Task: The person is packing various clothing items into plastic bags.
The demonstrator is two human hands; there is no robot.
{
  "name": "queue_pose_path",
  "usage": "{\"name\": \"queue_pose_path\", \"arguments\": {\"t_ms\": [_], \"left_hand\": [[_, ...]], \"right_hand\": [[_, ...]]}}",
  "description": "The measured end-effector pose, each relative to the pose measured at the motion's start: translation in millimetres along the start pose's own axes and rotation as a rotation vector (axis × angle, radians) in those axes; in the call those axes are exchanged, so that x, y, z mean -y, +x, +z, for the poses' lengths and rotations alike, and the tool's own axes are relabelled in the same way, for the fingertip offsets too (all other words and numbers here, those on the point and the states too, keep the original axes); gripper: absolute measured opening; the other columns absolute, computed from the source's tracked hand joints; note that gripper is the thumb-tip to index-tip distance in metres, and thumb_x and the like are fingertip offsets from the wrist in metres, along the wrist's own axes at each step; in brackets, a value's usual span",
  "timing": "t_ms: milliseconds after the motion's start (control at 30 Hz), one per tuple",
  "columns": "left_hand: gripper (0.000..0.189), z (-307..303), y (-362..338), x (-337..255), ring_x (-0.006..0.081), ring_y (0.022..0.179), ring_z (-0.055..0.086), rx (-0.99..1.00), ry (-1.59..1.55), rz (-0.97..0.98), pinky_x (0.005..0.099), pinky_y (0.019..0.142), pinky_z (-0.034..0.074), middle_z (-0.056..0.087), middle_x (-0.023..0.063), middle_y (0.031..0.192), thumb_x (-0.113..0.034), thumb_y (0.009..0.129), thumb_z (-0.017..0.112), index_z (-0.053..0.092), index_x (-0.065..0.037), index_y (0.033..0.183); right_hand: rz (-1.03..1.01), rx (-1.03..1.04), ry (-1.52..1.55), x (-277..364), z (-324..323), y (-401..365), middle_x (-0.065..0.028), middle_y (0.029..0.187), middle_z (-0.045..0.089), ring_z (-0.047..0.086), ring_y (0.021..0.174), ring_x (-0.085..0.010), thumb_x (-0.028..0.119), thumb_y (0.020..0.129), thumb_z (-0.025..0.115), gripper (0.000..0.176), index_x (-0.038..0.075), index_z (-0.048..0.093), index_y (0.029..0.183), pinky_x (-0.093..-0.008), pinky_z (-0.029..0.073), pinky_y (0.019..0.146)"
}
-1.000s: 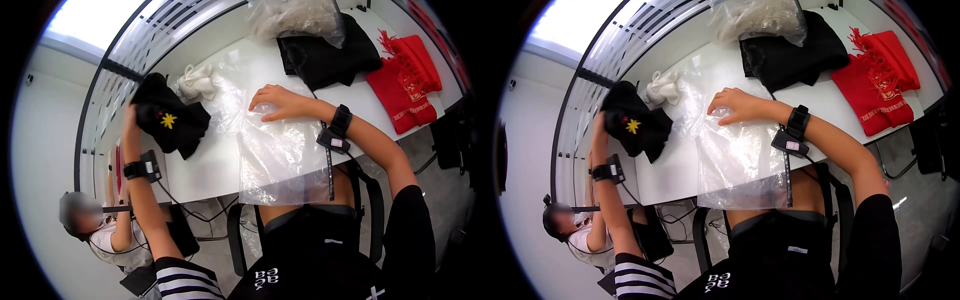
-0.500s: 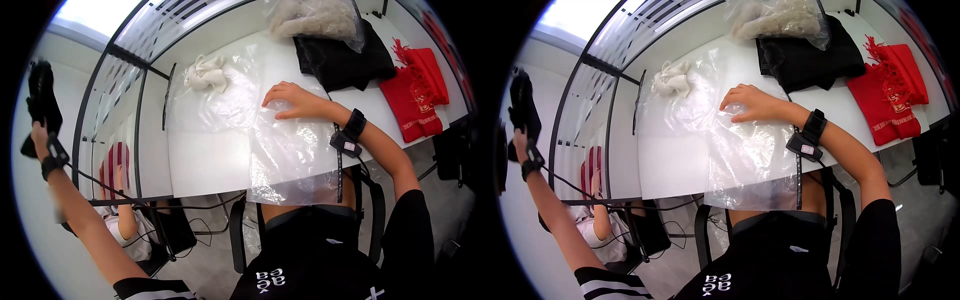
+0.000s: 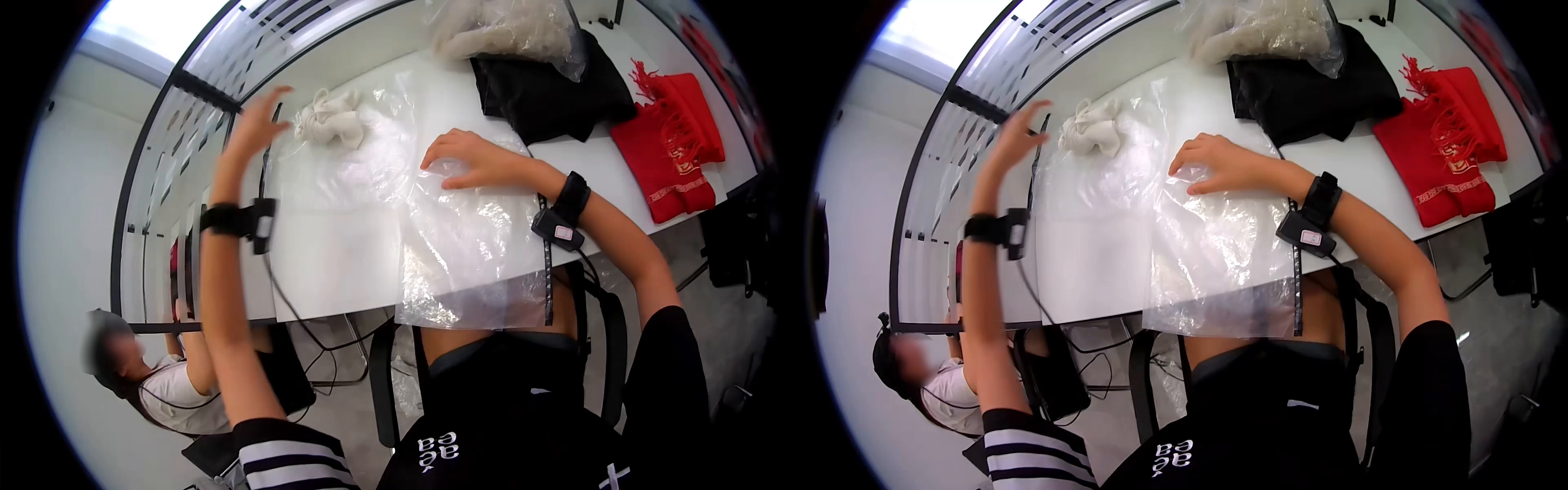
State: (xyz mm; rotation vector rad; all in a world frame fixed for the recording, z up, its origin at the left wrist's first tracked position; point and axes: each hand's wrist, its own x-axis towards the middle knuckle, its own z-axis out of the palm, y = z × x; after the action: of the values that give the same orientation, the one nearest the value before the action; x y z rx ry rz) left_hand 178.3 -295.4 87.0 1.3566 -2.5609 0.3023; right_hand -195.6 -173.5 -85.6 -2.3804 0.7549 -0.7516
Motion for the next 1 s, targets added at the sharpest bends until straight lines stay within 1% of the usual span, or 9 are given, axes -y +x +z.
{"name": "queue_pose_path", "arguments": {"t_ms": [133,333,433,533,633,733,833,933,1000], "left_hand": [[0.087,126.4,12.7,15.3,0.0446,0.115,0.052,0.311,-0.133,-0.067,0.0499,0.097,0.044,0.052,0.0255,0.122,-0.023,0.063,0.084,0.043,-0.027,0.141],[0.075,127.8,4.6,-28.1,0.0437,0.102,0.06,0.114,-0.213,-0.414,0.0458,0.086,0.049,0.06,0.0292,0.113,-0.026,0.069,0.078,0.047,-0.014,0.137],[0.066,100.6,0.1,17.2,0.0361,0.088,0.066,-0.361,-0.104,-0.117,0.0443,0.079,0.05,0.068,0.0222,0.097,-0.023,0.072,0.075,0.052,-0.003,0.13],[0.068,-57.8,-7.4,22.6,0.038,0.105,0.061,-0.615,-0.239,-0.31,0.0446,0.09,0.047,0.062,0.0241,0.114,-0.047,0.084,0.068,0.051,-0.003,0.132],[0.096,-163.2,-24.5,122.3,0.0435,0.113,0.057,-0.747,0.427,-0.494,0.0473,0.096,0.044,0.061,0.0277,0.118,-0.077,0.078,0.052,0.041,-0.007,0.143],[0.085,-233.3,-51.5,143.3,0.0413,0.116,0.057,-0.431,0.759,-1.064,0.0451,0.101,0.042,0.06,0.0216,0.126,-0.066,0.08,0.058,0.048,-0.003,0.137],[0.065,-259.6,-84.5,316.1,0.0379,0.117,0.057,-0.124,0.692,-0.849,0.04,0.099,0.043,0.062,0.0217,0.122,-0.051,0.087,0.057,0.056,0.001,0.126],[0.044,-159.8,-64.1,95.8,0.0327,0.107,0.063,-0.358,0.451,-0.445,0.0375,0.093,0.047,0.065,0.0204,0.115,-0.035,0.094,0.055,0.06,0.0,0.12],[0.028,-118.1,-52.6,10.6,0.0226,0.098,0.064,-0.289,-0.018,-0.523,0.0334,0.089,0.047,0.068,0.0133,0.109,-0.021,0.097,0.051,0.061,-0.002,0.115]], "right_hand": [[-0.066,-0.018,-0.023,-4.9,0.4,-0.1,-0.0057,0.117,0.061,0.049,0.114,-0.0265,0.024,0.082,0.069,0.035,0.009,0.063,0.113,-0.0372,0.036,0.102],[-0.051,-0.033,0.032,-4.8,-1.9,-2.5,-0.0056,0.116,0.062,0.049,0.114,-0.0266,0.025,0.082,0.069,0.034,0.01,0.063,0.112,-0.0377,0.036,0.102],[-0.049,-0.043,0.032,-7.9,2.8,-1.4,-0.0048,0.115,0.062,0.049,0.114,-0.0262,0.025,0.082,0.069,0.034,0.011,0.063,0.112,-0.0388,0.037,0.102],[0.023,0.002,0.032,-3.6,0.8,-1.4,-0.0036,0.116,0.062,0.049,0.114,-0.0259,0.025,0.081,0.07,0.035,0.011,0.063,0.112,-0.0379,0.035,0.103],[-0.026,-0.034,0.032,-7.6,3.6,-0.8,-0.0041,0.115,0.061,0.049,0.113,-0.0265,0.024,0.08,0.07,0.036,0.01,0.063,0.113,-0.0376,0.036,0.102],[-0.015,-0.023,0.021,-7.7,2.3,-1.7,-0.0045,0.116,0.061,0.049,0.112,-0.026,0.024,0.08,0.07,0.036,0.01,0.063,0.113,-0.0378,0.036,0.101],[-0.02,-0.019,0.015,-2.2,1.7,4.1,-0.0047,0.117,0.061,0.049,0.113,-0.0256,0.023,0.08,0.07,0.036,0.01,0.063,0.113,-0.038,0.036,0.101],[-0.02,-0.057,0.054,2.8,-1.6,-3.1,-0.0077,0.119,0.061,0.05,0.115,-0.0295,0.023,0.081,0.071,0.038,0.011,0.062,0.116,-0.039,0.041,0.099],[-0.046,-0.159,-0.037,4.7,-2.4,1.1,-0.009,0.122,0.059,0.049,0.118,-0.03,0.021,0.081,0.072,0.04,0.011,0.061,0.118,-0.0396,0.04,0.101]]}}
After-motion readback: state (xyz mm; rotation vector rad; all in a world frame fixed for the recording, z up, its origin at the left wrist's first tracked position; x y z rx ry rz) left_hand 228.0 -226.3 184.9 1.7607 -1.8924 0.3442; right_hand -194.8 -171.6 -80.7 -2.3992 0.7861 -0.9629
